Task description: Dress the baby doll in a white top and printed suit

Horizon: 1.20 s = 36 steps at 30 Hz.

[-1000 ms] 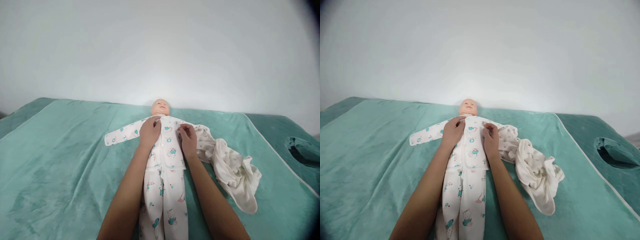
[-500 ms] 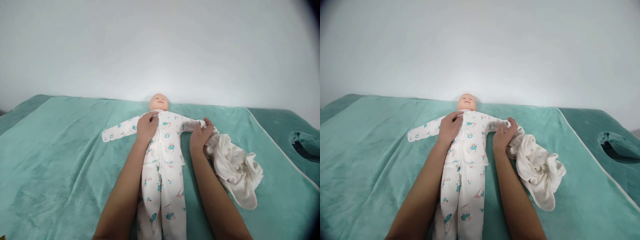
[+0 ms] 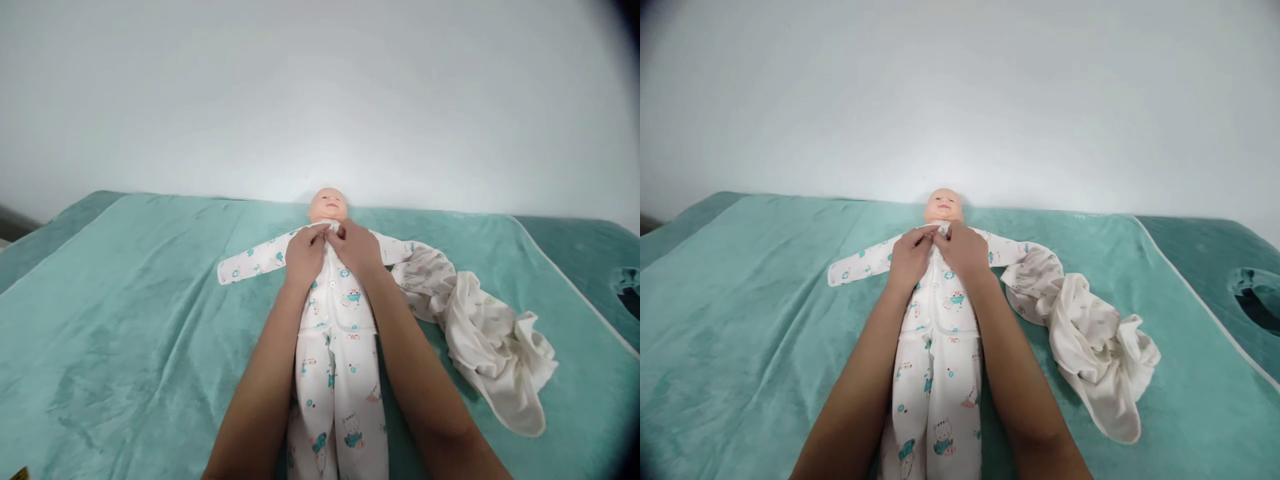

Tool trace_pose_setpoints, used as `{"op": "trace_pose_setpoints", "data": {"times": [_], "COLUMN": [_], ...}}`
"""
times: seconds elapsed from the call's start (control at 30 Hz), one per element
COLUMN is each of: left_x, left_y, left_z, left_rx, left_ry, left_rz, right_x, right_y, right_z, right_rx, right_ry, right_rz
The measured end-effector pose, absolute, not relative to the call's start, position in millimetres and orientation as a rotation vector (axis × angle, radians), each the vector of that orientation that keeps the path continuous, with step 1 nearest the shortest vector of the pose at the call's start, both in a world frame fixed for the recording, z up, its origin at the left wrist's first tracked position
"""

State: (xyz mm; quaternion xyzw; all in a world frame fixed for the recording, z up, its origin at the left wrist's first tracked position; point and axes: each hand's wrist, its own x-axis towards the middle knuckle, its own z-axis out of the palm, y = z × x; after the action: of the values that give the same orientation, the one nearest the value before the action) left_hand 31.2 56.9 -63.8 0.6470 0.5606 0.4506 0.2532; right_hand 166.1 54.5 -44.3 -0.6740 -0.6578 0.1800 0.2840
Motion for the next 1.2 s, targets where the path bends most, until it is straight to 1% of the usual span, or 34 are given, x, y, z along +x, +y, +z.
{"op": "trace_pose_setpoints", "data": {"times": [0.17,0.23,0.37,0.47,0.67,0.87,1.0,1.2], "left_x": [32.2,32.8,33.4,33.7,24.3,11.1,12.2,12.0], "left_y": [57.5,56.9,57.2,57.4,34.1,1.5,-0.7,0.3], "left_z": [-63.9,-64.4,-66.7,-67.4,-72.8,-83.5,-81.3,-79.5], "left_rx": [1.793,1.802,1.774,1.76,1.798,1.986,2.129,2.262], "left_ry": [1.536,1.542,1.555,1.541,1.403,1.277,1.309,1.332], "left_rz": [1.197,1.2,1.218,1.23,1.354,1.325,1.236,1.149], "right_x": [168.8,172.5,178.7,179.2,165.6,154.6,163.2,178.2], "right_y": [68.4,72.1,78.6,73.6,19.7,-25.8,-19.7,-8.0], "right_z": [-56.7,-62.8,-71.0,-69.5,-54.5,-61.4,-71.9,-80.3], "right_rx": [-1.742,-1.684,-1.58,-1.549,-1.645,-1.718,-1.632,-1.297], "right_ry": [-1.852,-1.807,-1.575,-1.5,-1.744,-1.877,-1.819,-1.697], "right_rz": [0.328,0.356,0.517,0.532,0.343,0.108,0.174,0.421]}}
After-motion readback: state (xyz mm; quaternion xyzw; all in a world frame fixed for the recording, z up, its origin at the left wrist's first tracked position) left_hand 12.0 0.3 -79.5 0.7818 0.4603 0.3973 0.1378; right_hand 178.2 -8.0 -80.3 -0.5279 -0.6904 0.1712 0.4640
